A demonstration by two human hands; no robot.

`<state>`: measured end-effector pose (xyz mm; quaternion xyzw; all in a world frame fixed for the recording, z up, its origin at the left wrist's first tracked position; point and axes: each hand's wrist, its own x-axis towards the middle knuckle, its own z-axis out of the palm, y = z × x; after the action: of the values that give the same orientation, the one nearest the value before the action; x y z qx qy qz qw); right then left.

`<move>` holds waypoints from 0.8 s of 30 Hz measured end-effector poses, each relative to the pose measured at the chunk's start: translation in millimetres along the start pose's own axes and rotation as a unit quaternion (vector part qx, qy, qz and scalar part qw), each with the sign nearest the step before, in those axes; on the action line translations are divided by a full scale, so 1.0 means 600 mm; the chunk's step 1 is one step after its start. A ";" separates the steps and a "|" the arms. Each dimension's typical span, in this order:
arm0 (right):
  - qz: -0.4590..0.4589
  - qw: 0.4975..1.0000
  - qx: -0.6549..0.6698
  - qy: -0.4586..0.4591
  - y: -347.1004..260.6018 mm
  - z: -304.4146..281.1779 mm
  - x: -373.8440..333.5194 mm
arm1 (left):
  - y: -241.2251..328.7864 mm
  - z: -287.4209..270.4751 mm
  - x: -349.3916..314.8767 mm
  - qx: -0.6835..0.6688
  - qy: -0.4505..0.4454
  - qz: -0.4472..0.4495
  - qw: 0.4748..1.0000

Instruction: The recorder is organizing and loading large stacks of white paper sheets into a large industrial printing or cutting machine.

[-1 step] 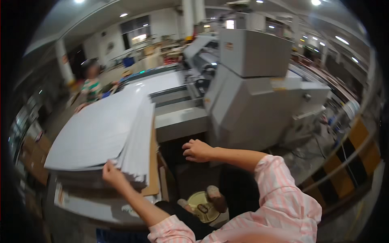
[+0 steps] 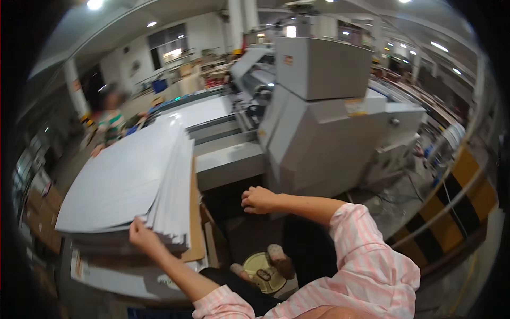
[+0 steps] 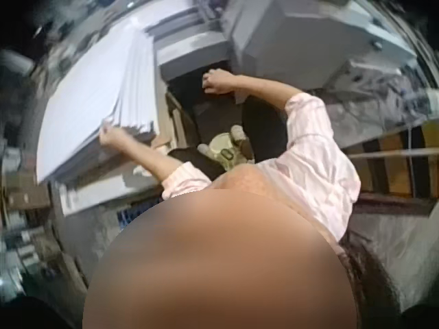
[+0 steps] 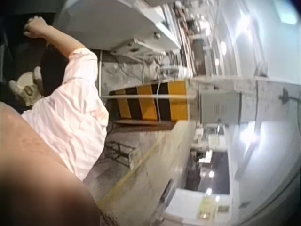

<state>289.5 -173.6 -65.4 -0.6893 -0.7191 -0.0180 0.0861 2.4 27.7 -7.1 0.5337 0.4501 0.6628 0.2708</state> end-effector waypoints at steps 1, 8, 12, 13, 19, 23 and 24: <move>0.052 0.996 0.002 -0.073 0.008 0.009 -0.011 | -0.018 -0.011 0.019 -0.008 -0.001 -0.014 1.000; 0.141 0.965 0.077 -0.205 0.071 0.100 -0.102 | 0.031 -0.011 -0.013 -0.024 -0.051 -0.089 0.994; 0.201 0.952 0.158 -0.170 0.081 0.115 -0.084 | 0.031 -0.012 -0.008 -0.028 -0.001 -0.048 0.998; 0.207 0.950 0.158 -0.170 0.078 0.113 -0.082 | 0.023 -0.016 -0.002 -0.028 -0.030 -0.056 0.998; 0.209 0.945 0.196 -0.157 0.044 0.094 -0.057 | 0.017 -0.017 -0.006 -0.078 -0.057 -0.083 0.992; 0.208 0.940 0.206 -0.173 0.033 0.097 -0.046 | 0.035 -0.015 -0.016 -0.058 -0.050 -0.076 0.994; 0.197 0.942 0.212 -0.170 0.028 0.096 -0.043 | 0.031 -0.017 -0.015 -0.056 -0.049 -0.078 0.994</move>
<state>301.1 -189.7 -127.6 -0.7760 -0.5597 0.2699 0.1082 -2.4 8.9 4.9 0.5129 0.4383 0.6371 0.3727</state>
